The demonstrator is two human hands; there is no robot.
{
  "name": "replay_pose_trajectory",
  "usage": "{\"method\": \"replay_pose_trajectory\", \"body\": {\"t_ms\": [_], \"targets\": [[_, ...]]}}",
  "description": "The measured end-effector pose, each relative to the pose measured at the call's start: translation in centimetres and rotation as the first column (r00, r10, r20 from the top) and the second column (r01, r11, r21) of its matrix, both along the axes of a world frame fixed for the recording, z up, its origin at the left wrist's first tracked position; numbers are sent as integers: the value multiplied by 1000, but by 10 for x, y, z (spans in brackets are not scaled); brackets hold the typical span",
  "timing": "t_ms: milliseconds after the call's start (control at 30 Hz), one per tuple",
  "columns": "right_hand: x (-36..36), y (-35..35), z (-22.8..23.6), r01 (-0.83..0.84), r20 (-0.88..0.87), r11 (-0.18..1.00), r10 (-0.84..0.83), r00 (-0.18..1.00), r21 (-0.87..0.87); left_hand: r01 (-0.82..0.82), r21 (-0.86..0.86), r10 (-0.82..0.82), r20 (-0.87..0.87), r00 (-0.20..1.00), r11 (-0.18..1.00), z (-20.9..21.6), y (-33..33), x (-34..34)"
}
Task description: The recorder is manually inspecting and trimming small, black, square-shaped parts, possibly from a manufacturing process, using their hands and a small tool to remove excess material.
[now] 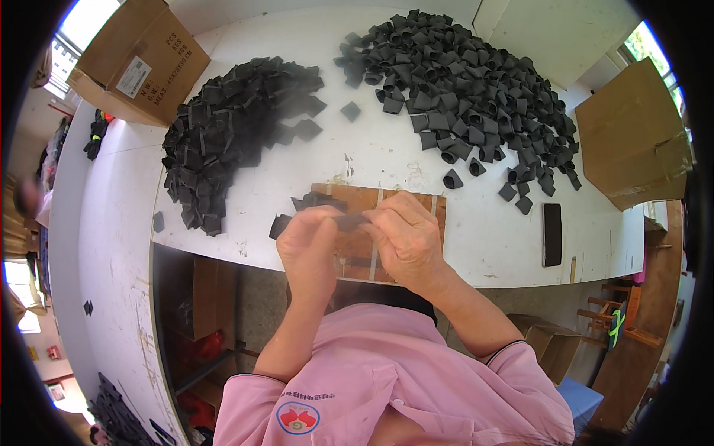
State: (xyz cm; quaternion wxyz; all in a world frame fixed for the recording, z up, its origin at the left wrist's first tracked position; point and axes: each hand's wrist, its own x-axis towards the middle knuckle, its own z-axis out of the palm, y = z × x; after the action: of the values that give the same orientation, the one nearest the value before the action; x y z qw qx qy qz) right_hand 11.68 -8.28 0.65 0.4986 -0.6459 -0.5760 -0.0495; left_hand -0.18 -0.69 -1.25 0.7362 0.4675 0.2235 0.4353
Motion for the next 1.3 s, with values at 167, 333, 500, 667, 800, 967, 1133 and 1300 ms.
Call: {"method": "replay_pose_trajectory", "body": {"t_ms": [167,333,500,667,800,967,1133,1300], "targets": [[44,1,27,-206,-921,970,191,338,126,44,402,181,-504,845,914,-32,21,0],[25,-22,-18,-168,-879,953,-153,452,-253,422,692,475,-715,514,586,-71,43,18],[7,-39,-44,-287,-854,892,-179,488,-351,599,648,531,-750,395,470,-94,54,22],[-9,-44,-49,-266,-712,851,-165,682,-452,274,867,523,-474,708,415,-67,42,15],[-22,-40,-37,-233,-687,883,-128,715,-407,21,390,184,-482,856,921,-35,7,-7],[-30,-34,-45,-232,-981,969,-45,188,-89,117,-200,-169,-263,950,973,-18,-31,-12],[-1,-44,-39,-372,-993,927,11,-113,52,413,-514,-451,57,891,752,-7,-21,-17],[14,-49,-37,-525,-999,850,45,2,37,557,-555,-615,101,782,617,-3,-11,-12]]}}
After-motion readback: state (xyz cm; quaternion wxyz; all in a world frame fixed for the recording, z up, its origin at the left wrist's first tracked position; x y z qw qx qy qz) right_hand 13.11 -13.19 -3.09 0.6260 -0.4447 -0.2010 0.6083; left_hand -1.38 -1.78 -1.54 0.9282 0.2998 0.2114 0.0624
